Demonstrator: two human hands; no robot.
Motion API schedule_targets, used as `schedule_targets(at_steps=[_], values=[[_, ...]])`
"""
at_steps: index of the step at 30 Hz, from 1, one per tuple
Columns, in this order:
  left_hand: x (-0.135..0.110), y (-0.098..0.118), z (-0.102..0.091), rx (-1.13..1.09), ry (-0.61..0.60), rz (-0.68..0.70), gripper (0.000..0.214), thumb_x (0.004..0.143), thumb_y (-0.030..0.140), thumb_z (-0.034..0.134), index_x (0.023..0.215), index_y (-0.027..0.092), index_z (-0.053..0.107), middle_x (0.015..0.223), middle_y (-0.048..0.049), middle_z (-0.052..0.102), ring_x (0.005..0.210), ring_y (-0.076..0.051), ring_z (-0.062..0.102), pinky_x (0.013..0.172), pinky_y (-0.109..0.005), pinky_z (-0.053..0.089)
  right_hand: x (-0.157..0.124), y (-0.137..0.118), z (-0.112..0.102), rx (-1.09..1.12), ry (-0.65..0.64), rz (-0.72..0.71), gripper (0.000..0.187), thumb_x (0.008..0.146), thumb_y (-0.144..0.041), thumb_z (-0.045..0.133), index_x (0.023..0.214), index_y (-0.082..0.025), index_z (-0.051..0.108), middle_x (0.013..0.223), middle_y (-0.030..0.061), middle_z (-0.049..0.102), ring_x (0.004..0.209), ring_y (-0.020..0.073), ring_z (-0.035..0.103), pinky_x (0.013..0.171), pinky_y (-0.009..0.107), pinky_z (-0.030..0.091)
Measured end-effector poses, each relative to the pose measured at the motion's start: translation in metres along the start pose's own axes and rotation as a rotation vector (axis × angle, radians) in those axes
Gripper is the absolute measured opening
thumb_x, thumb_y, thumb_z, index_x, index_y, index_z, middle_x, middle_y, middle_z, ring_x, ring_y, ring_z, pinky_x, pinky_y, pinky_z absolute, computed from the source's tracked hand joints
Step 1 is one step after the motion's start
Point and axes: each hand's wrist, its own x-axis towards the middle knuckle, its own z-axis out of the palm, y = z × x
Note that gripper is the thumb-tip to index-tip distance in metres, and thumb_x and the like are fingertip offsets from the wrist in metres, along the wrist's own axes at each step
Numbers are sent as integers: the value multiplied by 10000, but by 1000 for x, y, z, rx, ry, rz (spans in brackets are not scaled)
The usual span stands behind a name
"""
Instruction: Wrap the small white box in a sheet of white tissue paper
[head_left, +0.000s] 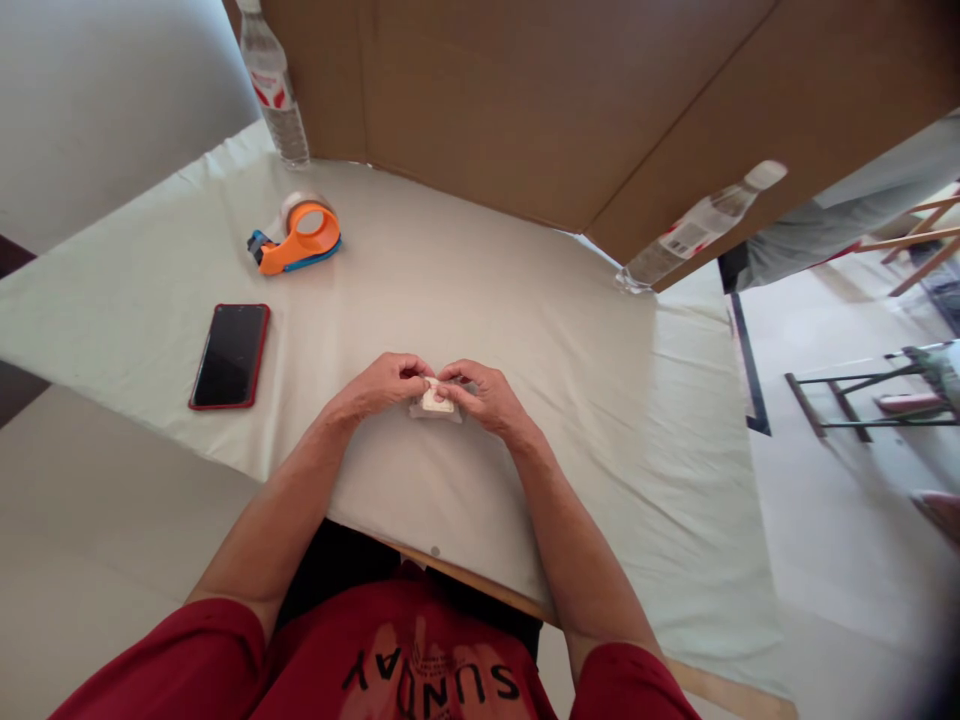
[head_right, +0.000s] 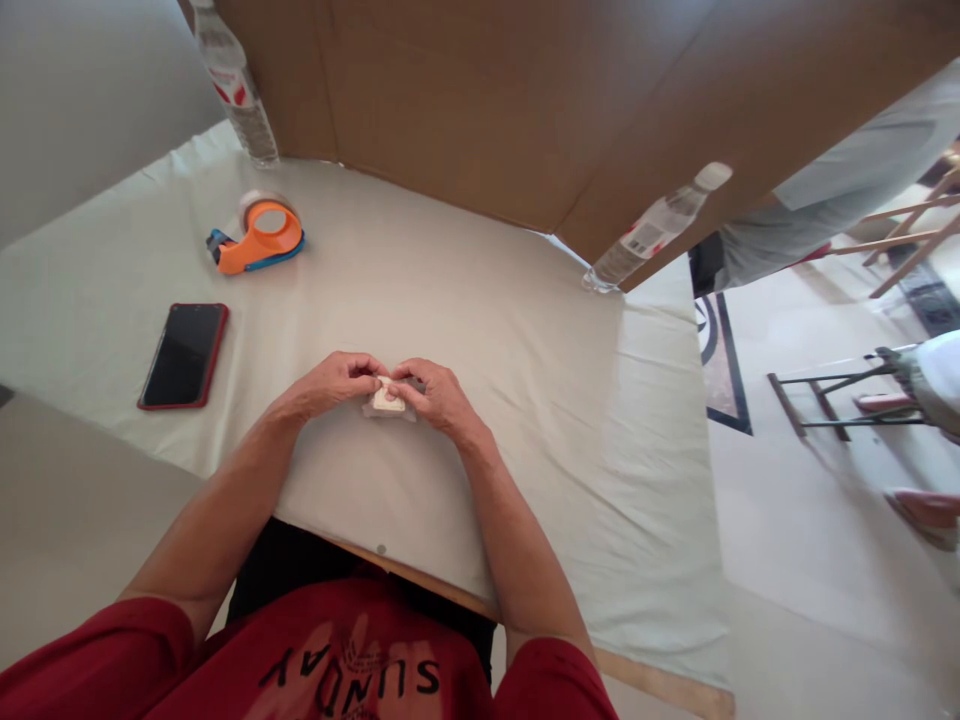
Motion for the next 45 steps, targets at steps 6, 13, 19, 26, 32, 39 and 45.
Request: schedule_targets(at_steps=[6,13,19,26,32,39,45], values=[[2,-4,-1,17,-2,18,254,746,345,615,878,159,726,760,-5,676,698,-145,574,623,-244,409,-5,0,6,-173,73,-95,142,901,-340,636,897,-264,756,986,50,778,939,215,694,894,349,463],[2,-3,0,0,2,8,238,729,323,616,863,158,722,757,-9,674,698,-149,575,619,-247,409,-5,4,-3,-21,124,-110,152,878,-391,663,883,-283,771,1120,60,749,1065,235,680,989,405,476],[4,-6,-2,-5,0,22,280,718,312,618,939,163,705,816,-14,673,752,-157,597,672,-260,434,-6,28,-11,259,437,88,177,847,-394,660,854,-232,734,1071,76,741,1031,220,672,920,383,517],[5,-8,-8,-59,94,52,390,681,310,617,1031,153,691,1034,-59,708,964,-204,641,908,-332,477,-4,36,-1,331,454,175,207,794,-407,683,846,-210,721,1013,70,750,968,206,675,924,367,519],[1,-5,-11,-16,6,44,463,694,381,649,1087,141,695,995,-56,679,884,-194,616,844,-330,475,-10,28,-6,367,290,126,348,773,-509,732,974,-224,725,1141,77,726,1112,238,642,1020,392,466],[-1,-3,-7,65,-55,84,401,724,333,656,1082,162,714,811,-3,631,727,-144,536,683,-268,429,-12,22,-2,279,-45,64,773,641,-524,859,1318,-255,603,1336,104,628,1265,303,568,1096,449,411],[0,-2,-4,97,-50,111,283,717,302,633,950,175,731,821,-5,630,698,-128,505,637,-250,397,-11,22,5,196,-38,34,759,661,-518,846,1322,-237,601,1236,104,662,1177,294,610,1058,453,437]])
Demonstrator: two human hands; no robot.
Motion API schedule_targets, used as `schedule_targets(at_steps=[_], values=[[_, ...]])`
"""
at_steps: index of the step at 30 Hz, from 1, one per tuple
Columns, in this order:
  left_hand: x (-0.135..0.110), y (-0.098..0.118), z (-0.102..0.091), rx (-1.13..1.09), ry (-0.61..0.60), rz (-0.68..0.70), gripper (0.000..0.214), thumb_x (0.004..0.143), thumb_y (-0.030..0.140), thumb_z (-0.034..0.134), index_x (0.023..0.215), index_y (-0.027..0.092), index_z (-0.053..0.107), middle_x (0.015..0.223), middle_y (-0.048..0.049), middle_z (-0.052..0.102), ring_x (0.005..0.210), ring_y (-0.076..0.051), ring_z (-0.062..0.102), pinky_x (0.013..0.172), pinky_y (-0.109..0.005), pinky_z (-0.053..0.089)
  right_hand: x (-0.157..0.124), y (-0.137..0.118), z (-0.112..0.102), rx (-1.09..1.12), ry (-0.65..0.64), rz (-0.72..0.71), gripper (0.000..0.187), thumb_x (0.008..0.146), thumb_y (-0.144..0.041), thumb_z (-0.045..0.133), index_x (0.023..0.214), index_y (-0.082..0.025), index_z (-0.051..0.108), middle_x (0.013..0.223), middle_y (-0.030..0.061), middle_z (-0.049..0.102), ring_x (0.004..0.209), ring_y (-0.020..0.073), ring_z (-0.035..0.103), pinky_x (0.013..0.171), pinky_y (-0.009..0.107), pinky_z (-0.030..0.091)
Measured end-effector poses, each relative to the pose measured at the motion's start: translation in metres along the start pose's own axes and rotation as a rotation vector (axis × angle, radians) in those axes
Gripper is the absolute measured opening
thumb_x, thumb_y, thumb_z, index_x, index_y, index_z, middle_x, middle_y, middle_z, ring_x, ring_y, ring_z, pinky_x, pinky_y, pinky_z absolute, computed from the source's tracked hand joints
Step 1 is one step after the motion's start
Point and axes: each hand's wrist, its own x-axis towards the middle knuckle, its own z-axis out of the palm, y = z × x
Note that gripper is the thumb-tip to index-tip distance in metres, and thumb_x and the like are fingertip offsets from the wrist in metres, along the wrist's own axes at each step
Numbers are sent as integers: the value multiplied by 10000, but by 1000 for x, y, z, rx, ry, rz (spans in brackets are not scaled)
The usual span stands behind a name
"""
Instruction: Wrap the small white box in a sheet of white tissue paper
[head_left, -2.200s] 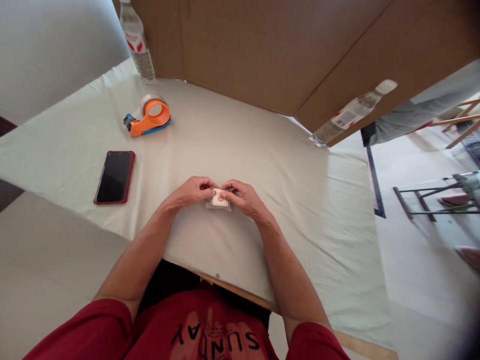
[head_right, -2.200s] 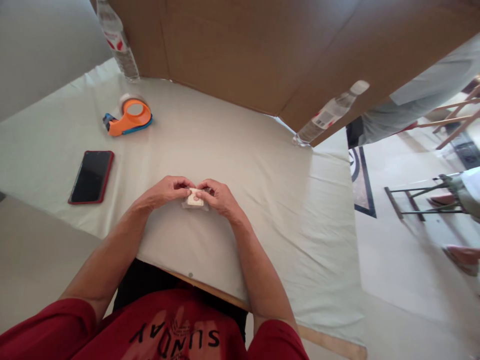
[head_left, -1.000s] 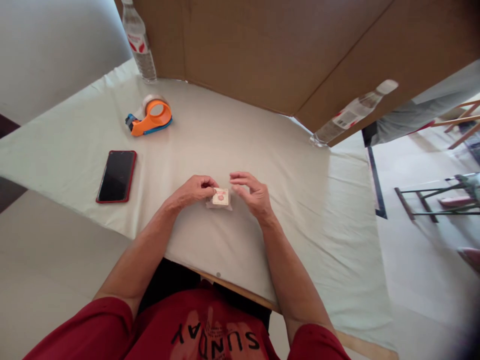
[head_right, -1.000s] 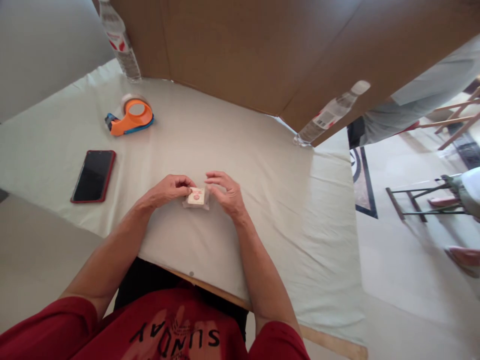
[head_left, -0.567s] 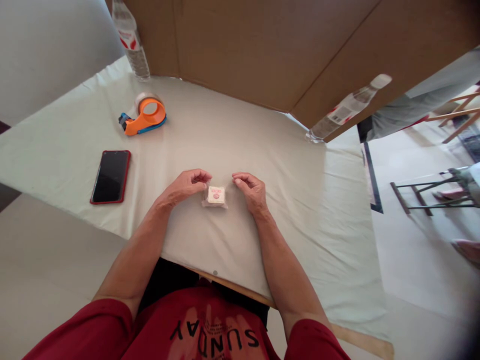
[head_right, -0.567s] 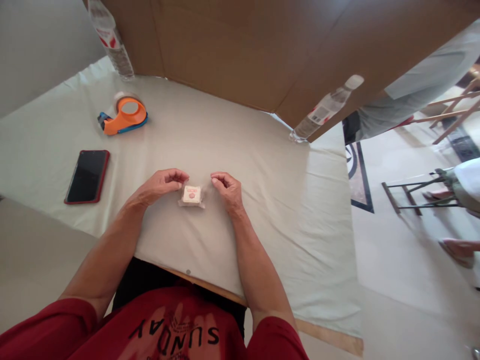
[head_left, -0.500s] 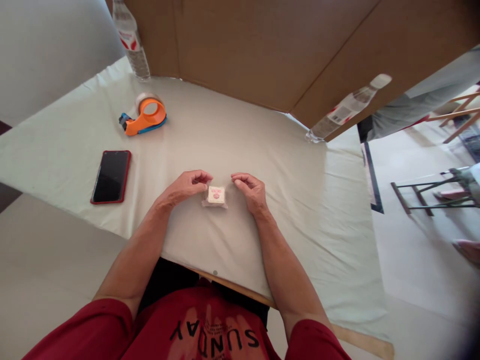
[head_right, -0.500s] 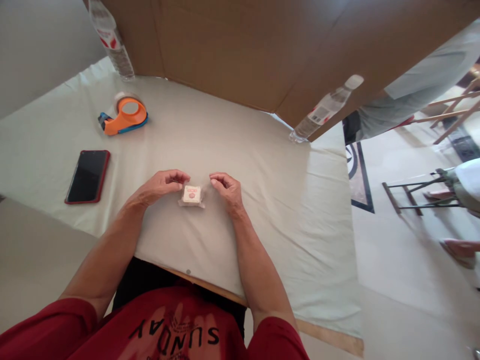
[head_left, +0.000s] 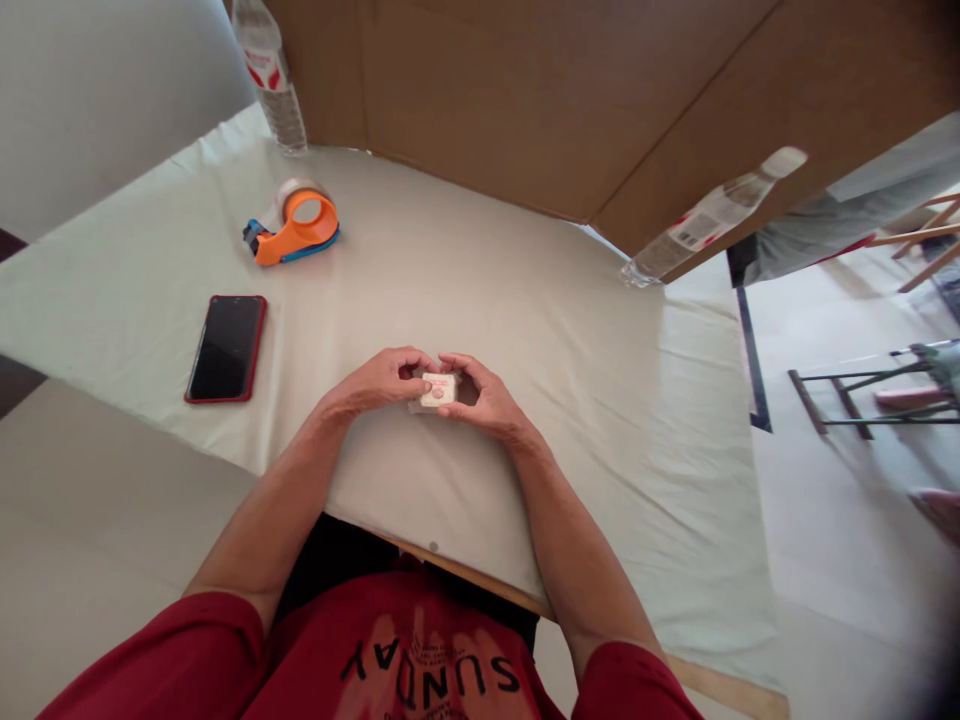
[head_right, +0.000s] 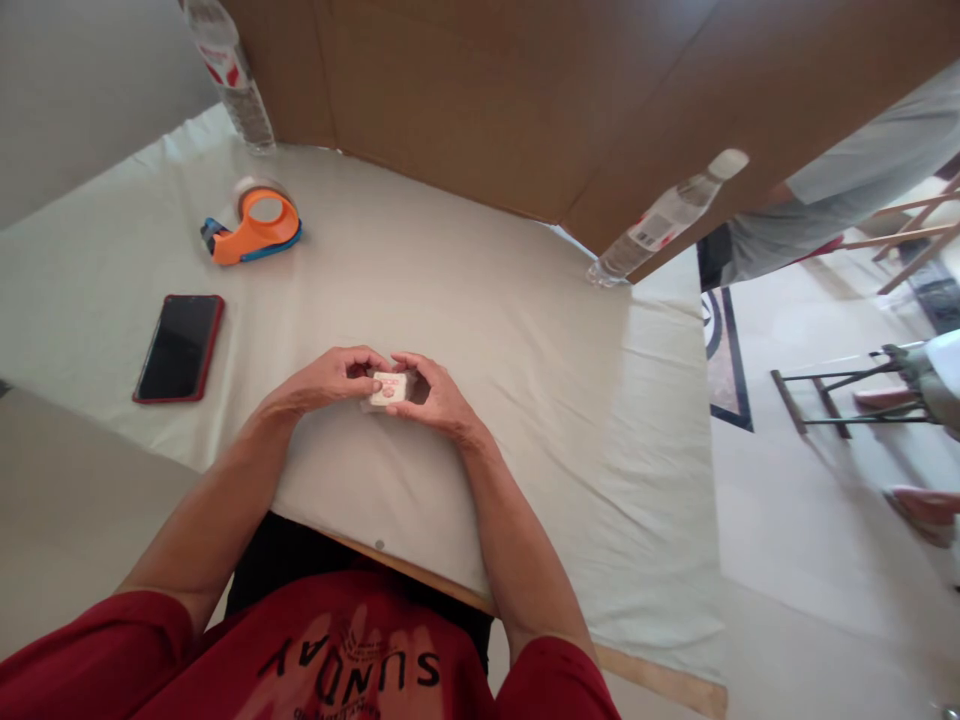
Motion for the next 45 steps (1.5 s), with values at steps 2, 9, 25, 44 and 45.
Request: schedule_targets(at_steps=[2,9,25,44,45], values=[[1,-1,0,11,2,24,265,709,313,632,915,173,726,848,-10,625,701,-127,500,638,-252,394,0,0,0,-13,7,3,739,663,-512,844,1305,-232,611,1224,103,667,1165,289,614,1052,448,441],[1,0,-1,19,16,21,286,704,339,645,926,169,707,800,1,567,706,-131,484,629,-254,384,1,-3,1,-1,17,3,693,669,-495,838,1276,-239,624,1207,87,681,1139,276,628,1027,434,455],[6,-13,-5,-160,320,-95,292,699,350,607,908,166,699,868,-27,688,769,-161,594,732,-290,439,1,8,-5,425,303,106,477,723,-583,771,1057,-249,704,1157,61,724,1150,248,636,1058,417,465],[3,-4,-6,-48,229,-88,206,709,360,617,761,164,658,653,24,583,604,-113,469,577,-250,357,26,0,-8,15,288,254,290,790,-403,634,971,-193,720,859,36,722,763,176,621,700,319,507],[2,-3,-6,-44,187,-85,209,708,368,626,750,165,650,644,27,570,601,-111,465,572,-249,348,31,-2,-9,-60,243,234,250,784,-381,635,921,-197,733,845,38,725,757,178,616,717,326,499]])
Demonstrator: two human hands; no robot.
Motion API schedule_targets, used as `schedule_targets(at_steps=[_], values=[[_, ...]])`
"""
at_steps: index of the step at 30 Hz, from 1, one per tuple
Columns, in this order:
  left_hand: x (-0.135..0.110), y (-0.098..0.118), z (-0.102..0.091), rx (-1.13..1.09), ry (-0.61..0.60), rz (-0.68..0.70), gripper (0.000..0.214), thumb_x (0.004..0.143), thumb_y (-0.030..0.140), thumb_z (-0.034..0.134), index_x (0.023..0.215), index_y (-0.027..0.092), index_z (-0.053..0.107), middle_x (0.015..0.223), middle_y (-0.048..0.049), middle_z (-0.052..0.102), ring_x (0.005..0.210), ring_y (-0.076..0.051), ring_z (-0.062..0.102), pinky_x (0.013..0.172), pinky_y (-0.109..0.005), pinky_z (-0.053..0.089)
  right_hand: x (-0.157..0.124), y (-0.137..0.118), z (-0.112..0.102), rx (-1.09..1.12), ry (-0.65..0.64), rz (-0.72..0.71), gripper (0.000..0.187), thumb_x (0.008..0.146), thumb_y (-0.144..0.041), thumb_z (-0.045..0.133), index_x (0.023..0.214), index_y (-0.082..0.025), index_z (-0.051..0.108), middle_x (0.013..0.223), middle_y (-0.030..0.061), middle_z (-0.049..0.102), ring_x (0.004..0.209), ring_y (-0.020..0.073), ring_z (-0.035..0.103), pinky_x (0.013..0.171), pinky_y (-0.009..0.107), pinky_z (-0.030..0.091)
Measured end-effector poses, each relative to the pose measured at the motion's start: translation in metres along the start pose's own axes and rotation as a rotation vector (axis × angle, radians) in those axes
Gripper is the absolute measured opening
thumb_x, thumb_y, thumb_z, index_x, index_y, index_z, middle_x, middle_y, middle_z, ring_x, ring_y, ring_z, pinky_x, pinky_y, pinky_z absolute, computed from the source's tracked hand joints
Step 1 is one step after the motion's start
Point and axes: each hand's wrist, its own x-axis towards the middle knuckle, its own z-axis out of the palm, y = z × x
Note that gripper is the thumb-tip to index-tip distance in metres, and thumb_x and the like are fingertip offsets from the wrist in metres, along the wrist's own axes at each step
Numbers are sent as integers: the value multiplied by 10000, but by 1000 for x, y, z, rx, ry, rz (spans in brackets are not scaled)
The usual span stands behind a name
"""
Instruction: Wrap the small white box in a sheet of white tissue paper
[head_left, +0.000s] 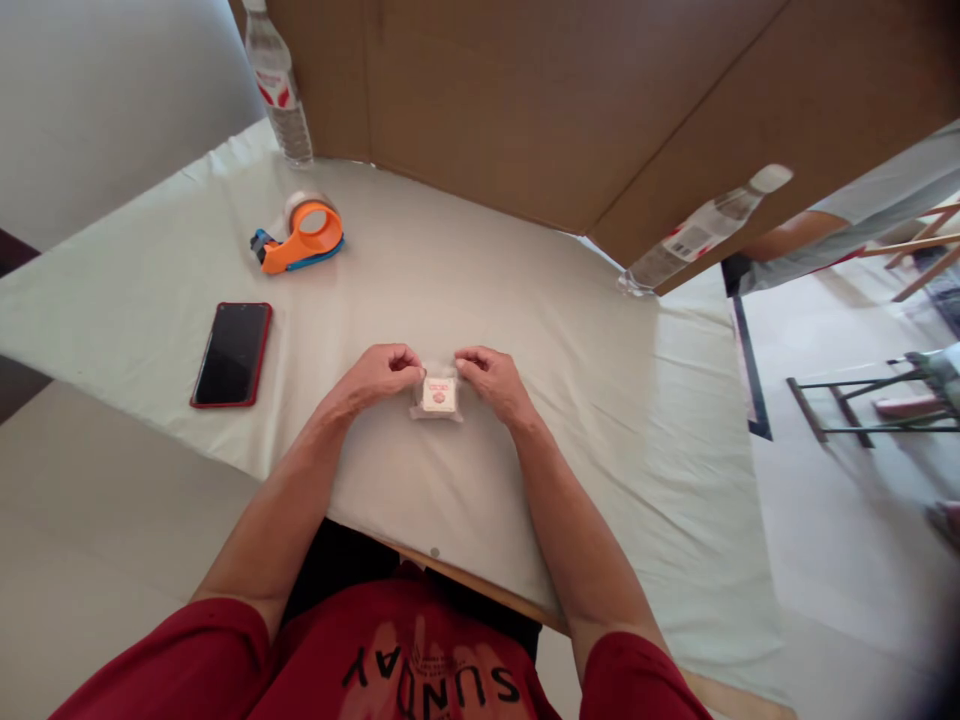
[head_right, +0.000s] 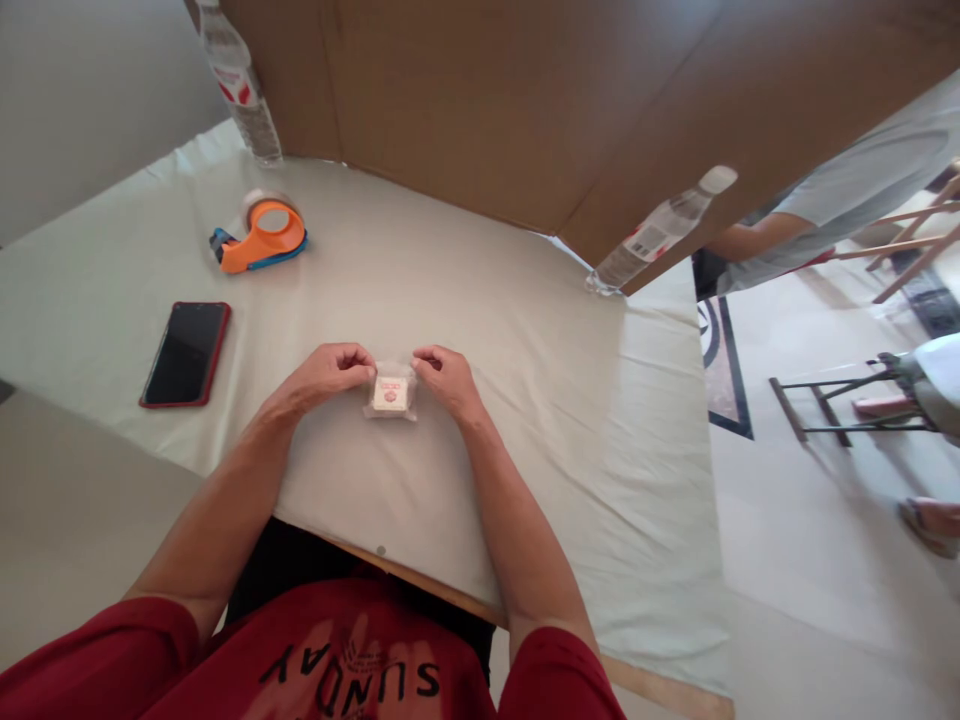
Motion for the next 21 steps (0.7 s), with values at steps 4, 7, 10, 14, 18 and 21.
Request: schedule_targets(at_steps=[4,7,10,14,18,21], values=[[-3,2,-1,35,-122,17,234,692,386,677,764,172,617,650,36,543,611,-112,463,566,-244,335,15,-12,-1,-286,-159,-54,134,739,-316,671,725,-198,733,776,46,711,731,184,586,705,325,438],[-4,2,0,73,-107,28,262,676,387,697,807,181,600,653,42,530,617,-120,464,568,-247,344,21,-16,-1,-261,-244,2,113,709,-290,673,688,-184,707,679,16,658,656,153,540,634,294,391],[-4,2,3,124,-87,38,240,691,385,681,791,185,595,654,37,527,625,-127,462,572,-252,344,21,-15,0,-133,-259,4,111,696,-289,654,676,-182,676,623,-17,609,617,128,494,602,271,368],[-4,4,6,146,-84,27,228,702,392,675,746,188,581,666,31,539,631,-130,459,571,-259,338,18,-14,1,10,-263,-7,153,691,-341,648,675,-189,637,616,-35,572,603,117,458,579,261,348],[-4,4,8,182,-32,12,240,694,387,682,789,194,576,693,31,538,642,-135,461,581,-268,347,15,-17,2,137,-281,30,197,691,-385,666,696,-194,616,637,-35,568,601,115,459,567,253,353],[-3,0,10,216,41,11,330,680,398,695,913,195,580,804,8,580,723,-161,527,653,-288,422,11,-19,0,195,-299,46,209,707,-399,673,718,-198,615,675,-23,605,633,125,504,593,256,395]])
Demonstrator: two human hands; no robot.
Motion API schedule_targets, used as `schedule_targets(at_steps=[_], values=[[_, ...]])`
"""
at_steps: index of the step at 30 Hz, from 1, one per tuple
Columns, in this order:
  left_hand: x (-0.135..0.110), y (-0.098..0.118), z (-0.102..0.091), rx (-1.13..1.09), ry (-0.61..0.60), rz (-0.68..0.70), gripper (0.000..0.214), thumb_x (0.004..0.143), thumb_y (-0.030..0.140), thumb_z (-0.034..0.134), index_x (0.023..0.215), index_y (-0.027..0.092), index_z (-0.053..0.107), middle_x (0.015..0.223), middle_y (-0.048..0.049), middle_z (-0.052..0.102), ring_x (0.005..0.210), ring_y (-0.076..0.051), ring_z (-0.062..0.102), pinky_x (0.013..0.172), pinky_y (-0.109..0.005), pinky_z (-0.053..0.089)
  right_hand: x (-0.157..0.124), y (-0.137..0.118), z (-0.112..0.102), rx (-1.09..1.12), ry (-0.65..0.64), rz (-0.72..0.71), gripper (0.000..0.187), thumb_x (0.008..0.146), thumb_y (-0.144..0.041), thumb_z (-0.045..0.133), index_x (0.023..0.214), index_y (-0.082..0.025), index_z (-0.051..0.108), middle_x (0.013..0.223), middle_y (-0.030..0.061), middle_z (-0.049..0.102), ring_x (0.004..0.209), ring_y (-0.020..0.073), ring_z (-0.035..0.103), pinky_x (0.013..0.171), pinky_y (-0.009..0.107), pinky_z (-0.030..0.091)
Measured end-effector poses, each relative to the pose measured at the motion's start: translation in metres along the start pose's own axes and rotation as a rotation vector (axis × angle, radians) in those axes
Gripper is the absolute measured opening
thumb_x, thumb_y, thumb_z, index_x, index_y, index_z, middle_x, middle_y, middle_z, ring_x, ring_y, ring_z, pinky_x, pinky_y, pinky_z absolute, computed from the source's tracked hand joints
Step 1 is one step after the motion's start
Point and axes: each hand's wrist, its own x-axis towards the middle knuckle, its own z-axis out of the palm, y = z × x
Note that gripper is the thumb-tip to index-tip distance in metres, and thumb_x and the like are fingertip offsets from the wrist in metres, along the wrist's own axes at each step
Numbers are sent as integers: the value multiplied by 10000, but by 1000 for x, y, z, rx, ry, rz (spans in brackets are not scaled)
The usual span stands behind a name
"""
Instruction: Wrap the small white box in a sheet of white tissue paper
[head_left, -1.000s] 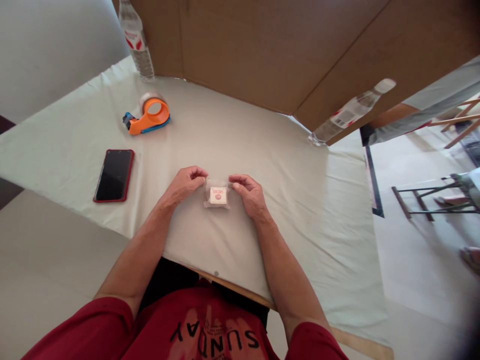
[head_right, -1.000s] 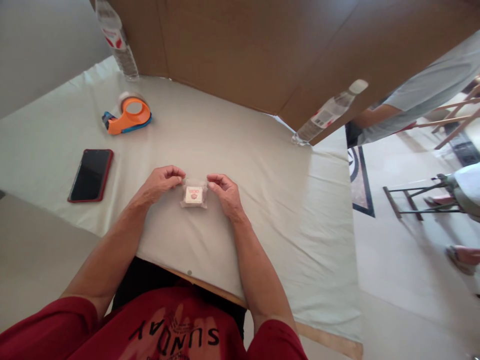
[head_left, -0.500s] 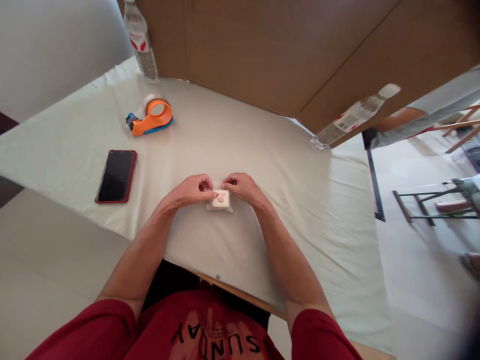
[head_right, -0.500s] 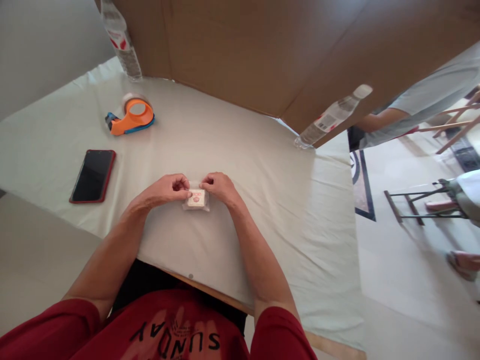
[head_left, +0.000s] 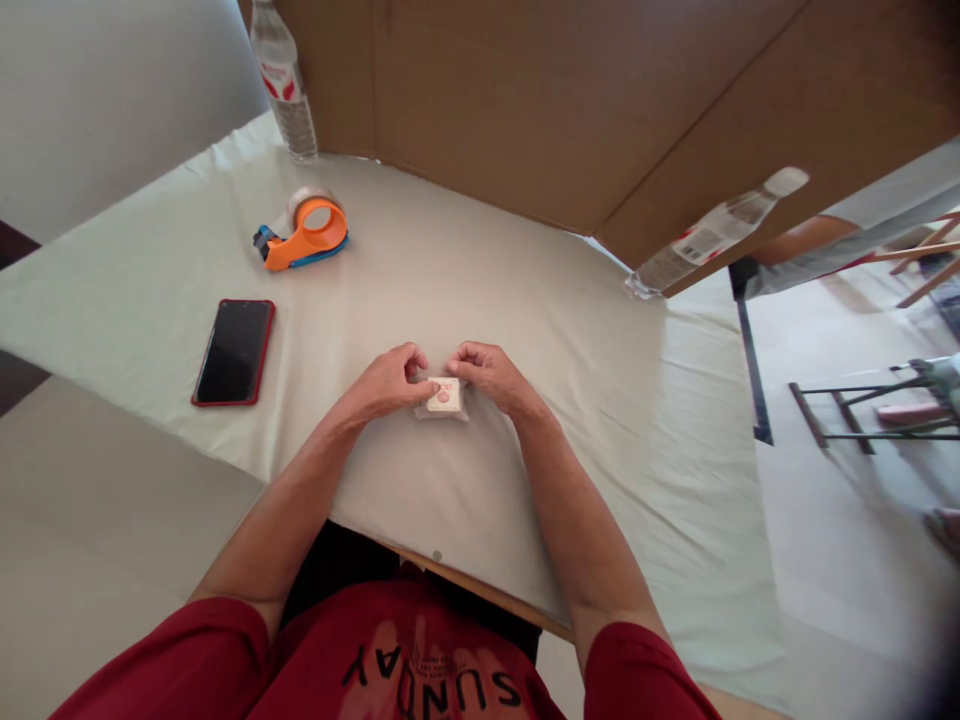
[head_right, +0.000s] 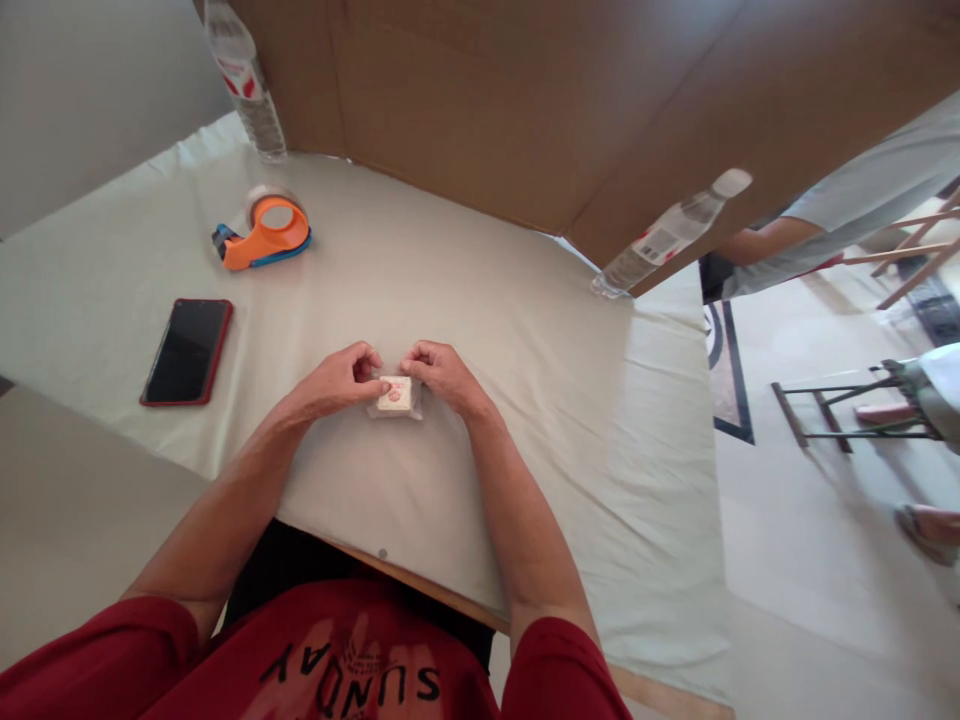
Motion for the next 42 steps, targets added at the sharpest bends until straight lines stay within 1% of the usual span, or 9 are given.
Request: schedule_targets(at_steps=[4,8,11,14,17,20,25,31,42], values=[[3,-3,3,7,62,59,516,671,409,700,1120,185,582,1167,-89,620,1044,-250,589,898,-372,486,-6,-2,0,-2,-1,-11,209,745,-401,667,777,-195,652,757,1,671,716,148,581,663,274,458],[2,-2,1,4,-20,91,553,718,403,664,1214,174,582,1298,-120,610,1134,-283,579,973,-407,469,-13,1,1,11,6,-12,276,774,-423,692,918,-189,707,898,30,729,819,172,646,761,307,507],[1,-2,1,-63,-92,100,546,754,385,639,1253,173,574,1259,-105,642,1062,-249,607,927,-376,483,-20,4,1,73,-6,7,375,745,-445,755,1015,-189,715,984,50,751,883,195,681,826,343,529],[1,-2,1,-134,-145,108,518,761,359,626,1241,169,581,1098,-66,666,889,-188,609,790,-312,491,-27,7,1,86,-10,19,452,715,-455,803,1072,-192,716,1073,69,753,958,220,695,871,372,539],[1,-1,1,-179,-185,119,446,754,345,623,1159,159,620,911,-21,640,771,-151,566,685,-269,452,-31,8,2,92,-14,8,487,702,-467,822,1091,-195,716,1105,73,748,967,217,695,876,371,543],[0,2,0,-208,-201,121,375,752,344,614,1076,159,650,828,-1,615,734,-141,544,655,-257,429,-33,7,4,65,-32,2,515,685,-447,842,1117,-198,713,1077,63,749,923,200,687,831,343,541],[-1,6,-1,-215,-197,125,358,745,323,613,1060,155,646,813,3,605,722,-136,534,641,-252,420,-35,2,8,-19,7,-27,482,703,-425,825,1109,-188,719,1036,54,741,835,171,650,733,296,517],[0,4,-1,-236,-200,109,406,749,323,609,1110,137,629,880,-19,630,772,-145,562,688,-265,444,-39,-1,13,-112,53,-54,420,740,-439,774,1078,-195,726,963,40,733,762,156,613,685,287,493],[0,4,-1,-264,-228,98,410,744,345,635,1097,136,633,859,-15,629,743,-139,552,666,-259,431,-38,2,13,-109,66,-117,384,739,-421,770,1057,-211,729,1021,43,748,810,168,645,715,289,501]])
